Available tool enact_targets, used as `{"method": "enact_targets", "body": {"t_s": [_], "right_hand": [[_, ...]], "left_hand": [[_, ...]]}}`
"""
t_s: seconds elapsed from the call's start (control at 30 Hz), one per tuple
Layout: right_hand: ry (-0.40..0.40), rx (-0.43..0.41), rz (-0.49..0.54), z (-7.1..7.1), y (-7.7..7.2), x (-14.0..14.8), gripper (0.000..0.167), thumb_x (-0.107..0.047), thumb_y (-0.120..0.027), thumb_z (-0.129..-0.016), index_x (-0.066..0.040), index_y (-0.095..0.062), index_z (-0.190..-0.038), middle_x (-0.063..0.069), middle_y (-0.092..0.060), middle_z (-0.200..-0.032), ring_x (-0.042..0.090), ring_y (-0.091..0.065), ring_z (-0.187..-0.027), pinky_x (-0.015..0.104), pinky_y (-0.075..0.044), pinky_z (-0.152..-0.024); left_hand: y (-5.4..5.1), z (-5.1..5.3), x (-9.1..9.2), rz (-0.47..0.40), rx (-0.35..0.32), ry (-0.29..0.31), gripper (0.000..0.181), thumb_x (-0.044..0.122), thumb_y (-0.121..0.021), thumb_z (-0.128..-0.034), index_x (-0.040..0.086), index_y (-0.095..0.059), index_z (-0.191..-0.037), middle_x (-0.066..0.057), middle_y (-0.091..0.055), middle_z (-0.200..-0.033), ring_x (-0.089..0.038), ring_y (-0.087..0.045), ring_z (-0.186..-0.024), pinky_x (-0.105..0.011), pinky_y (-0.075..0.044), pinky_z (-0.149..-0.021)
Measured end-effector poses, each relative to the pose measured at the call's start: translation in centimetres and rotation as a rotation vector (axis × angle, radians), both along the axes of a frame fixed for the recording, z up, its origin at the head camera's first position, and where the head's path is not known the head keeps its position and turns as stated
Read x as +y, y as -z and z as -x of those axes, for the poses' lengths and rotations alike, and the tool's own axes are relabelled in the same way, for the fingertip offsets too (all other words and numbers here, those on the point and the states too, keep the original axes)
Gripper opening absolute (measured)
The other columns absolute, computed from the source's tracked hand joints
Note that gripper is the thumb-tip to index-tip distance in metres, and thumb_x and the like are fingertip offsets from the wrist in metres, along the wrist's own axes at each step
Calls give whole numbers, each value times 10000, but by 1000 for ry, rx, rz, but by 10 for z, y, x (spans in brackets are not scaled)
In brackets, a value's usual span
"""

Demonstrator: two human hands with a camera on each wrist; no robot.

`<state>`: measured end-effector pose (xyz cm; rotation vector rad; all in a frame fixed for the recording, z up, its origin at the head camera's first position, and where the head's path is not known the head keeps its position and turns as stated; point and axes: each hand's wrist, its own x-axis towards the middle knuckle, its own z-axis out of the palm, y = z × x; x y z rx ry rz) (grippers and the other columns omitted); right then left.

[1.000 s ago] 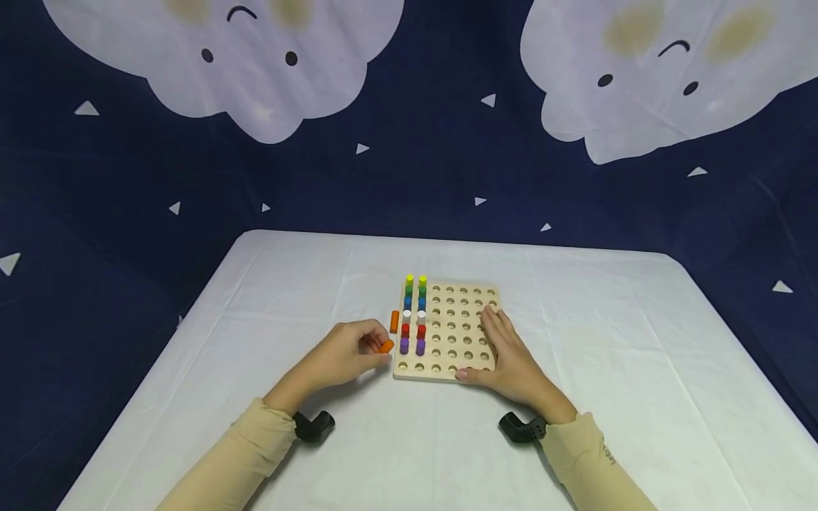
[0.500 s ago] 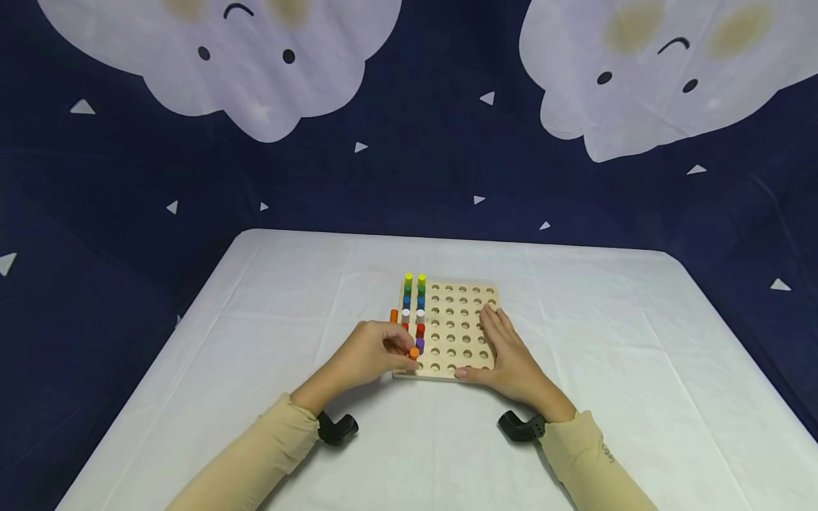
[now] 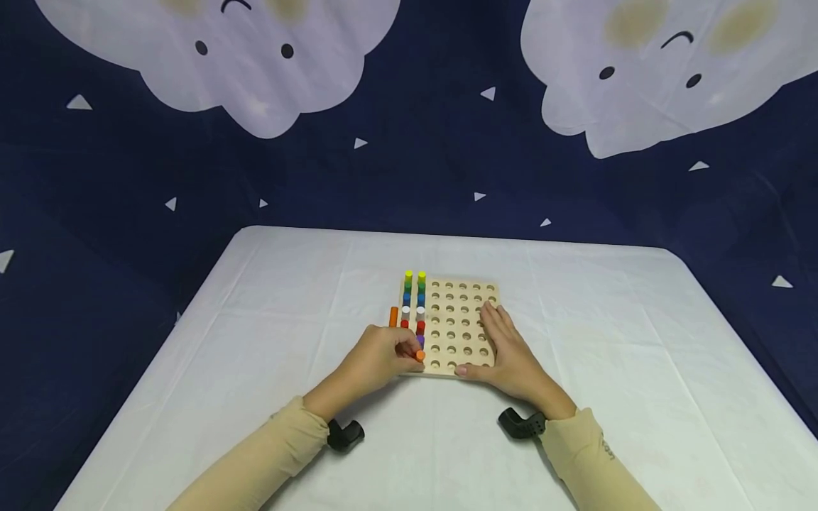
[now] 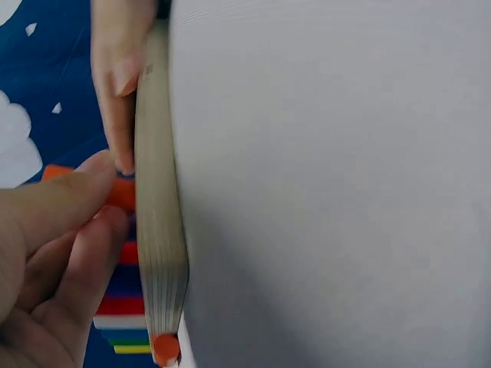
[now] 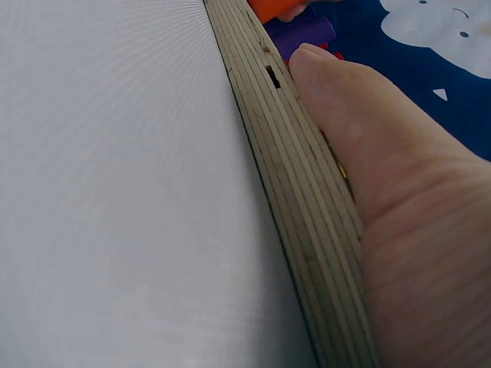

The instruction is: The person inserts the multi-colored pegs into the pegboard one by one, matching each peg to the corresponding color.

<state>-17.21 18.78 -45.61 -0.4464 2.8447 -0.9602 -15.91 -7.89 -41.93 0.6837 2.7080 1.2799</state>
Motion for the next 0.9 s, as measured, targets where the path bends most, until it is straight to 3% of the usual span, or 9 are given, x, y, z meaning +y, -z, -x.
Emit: {"method": "enact_targets", "body": {"t_s": [0.3, 0.67, 0.9], "right_hand": [[-2, 5, -3, 0, 3, 0, 1296, -758, -741, -658, -181, -68, -1604, -2, -10, -1686, 301, 41, -1555, 635, -114, -1194], [-2, 6, 0, 0, 3, 0, 1297, -762, -735, -661, -170, -69, -1603, 6, -11, -1687, 292, 45, -1556, 619, -107, -1203], [0, 3, 4, 0, 1, 0, 1300, -755, -744, -658, -164, -75, -1603, 10, -15, -1687, 301, 43, -1555, 631, -108, -1198]], "left_hand": [[-1, -2, 2, 21, 35, -69, 182, 129, -863, -750, 117, -695, -820, 62, -662, -705, -27, -563, -654, -174, -469, -596], [-1, -1, 0, 76, 25, -19, 165, 137, -840, -785, 108, -702, -870, 60, -664, -732, -33, -568, -677, -180, -479, -608], [-1, 1, -2, 121, 86, 12, 167, 175, -809, -820, 109, -729, -951, 41, -732, -817, -8, -635, -737, -169, -509, -653]]}}
